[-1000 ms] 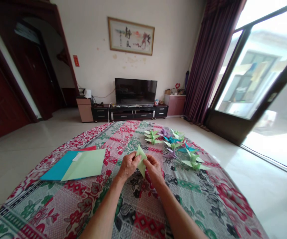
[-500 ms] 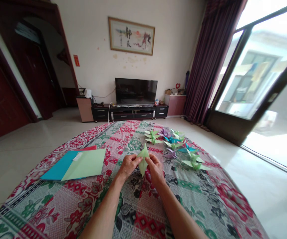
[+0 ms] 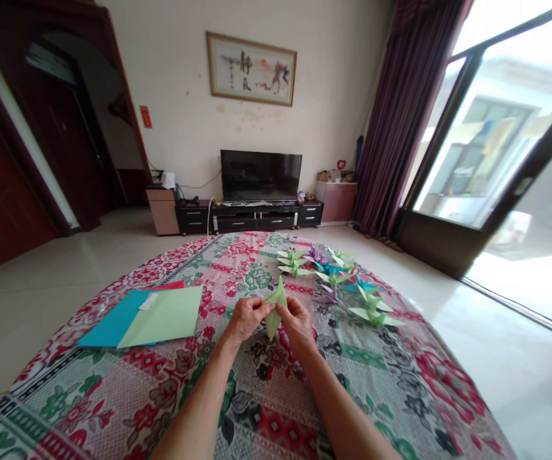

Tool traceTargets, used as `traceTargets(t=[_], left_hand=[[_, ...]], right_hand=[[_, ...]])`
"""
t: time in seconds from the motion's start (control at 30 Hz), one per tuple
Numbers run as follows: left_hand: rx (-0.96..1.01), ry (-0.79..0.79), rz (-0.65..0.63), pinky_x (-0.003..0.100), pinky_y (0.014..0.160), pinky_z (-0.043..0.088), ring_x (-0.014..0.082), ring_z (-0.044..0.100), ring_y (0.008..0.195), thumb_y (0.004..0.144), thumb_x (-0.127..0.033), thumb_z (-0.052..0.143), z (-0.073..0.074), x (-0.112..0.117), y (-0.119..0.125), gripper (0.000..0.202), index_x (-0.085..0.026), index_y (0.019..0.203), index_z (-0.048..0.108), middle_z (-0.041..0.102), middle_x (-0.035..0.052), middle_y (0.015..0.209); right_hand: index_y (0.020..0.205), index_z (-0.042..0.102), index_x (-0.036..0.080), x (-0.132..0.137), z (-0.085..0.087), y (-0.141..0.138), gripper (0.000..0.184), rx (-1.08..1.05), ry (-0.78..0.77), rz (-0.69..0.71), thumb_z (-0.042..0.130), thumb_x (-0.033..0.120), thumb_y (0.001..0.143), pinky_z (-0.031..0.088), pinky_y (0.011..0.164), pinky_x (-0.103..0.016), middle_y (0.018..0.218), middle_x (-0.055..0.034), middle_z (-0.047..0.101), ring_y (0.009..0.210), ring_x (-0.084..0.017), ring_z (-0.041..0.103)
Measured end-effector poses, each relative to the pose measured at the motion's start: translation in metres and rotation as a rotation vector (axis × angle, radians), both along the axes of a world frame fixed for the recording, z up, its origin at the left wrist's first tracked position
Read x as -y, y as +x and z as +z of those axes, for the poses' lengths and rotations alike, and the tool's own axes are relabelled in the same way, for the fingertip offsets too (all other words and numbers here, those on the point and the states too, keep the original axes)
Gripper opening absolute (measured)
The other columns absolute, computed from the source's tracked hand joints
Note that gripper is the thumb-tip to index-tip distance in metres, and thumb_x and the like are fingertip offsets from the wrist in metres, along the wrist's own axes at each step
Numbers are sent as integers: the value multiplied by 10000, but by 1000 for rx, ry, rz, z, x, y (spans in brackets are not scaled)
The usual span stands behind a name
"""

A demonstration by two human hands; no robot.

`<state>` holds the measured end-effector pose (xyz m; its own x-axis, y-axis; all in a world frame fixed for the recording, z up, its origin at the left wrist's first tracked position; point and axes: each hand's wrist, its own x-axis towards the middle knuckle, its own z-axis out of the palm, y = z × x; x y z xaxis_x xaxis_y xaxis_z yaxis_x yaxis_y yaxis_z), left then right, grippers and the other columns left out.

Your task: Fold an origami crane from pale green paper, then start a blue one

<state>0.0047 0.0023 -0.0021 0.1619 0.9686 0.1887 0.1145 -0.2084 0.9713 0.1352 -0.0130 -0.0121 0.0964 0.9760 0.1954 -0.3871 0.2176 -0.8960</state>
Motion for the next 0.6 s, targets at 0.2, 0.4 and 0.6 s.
traceTargets(t=[0.2,0.4,0.6], left_hand=[[141,-88,-36,253,570,449,138,561,568,665,-365,638,7,5,-2,274,-135,801,700,646,15,640],[229,-129,-31,258,564,457,135,558,542,673,-372,637,8,6,-3,233,-151,724,688,624,3,587],[221,-112,0,238,540,429,115,516,517,669,-384,647,6,5,-5,243,-144,634,648,586,-12,549]], right_hand=[[876,640,172,-3,-5,2,291,10,22,-7,681,358,657,448,639,-255,787,-13,653,653,-130,554],[893,639,177,-2,-5,2,296,5,22,61,681,364,668,453,648,-260,790,-15,653,658,-132,556],[938,630,186,1,-5,1,290,-21,-3,143,670,341,697,455,645,-257,802,-9,656,663,-129,565]])
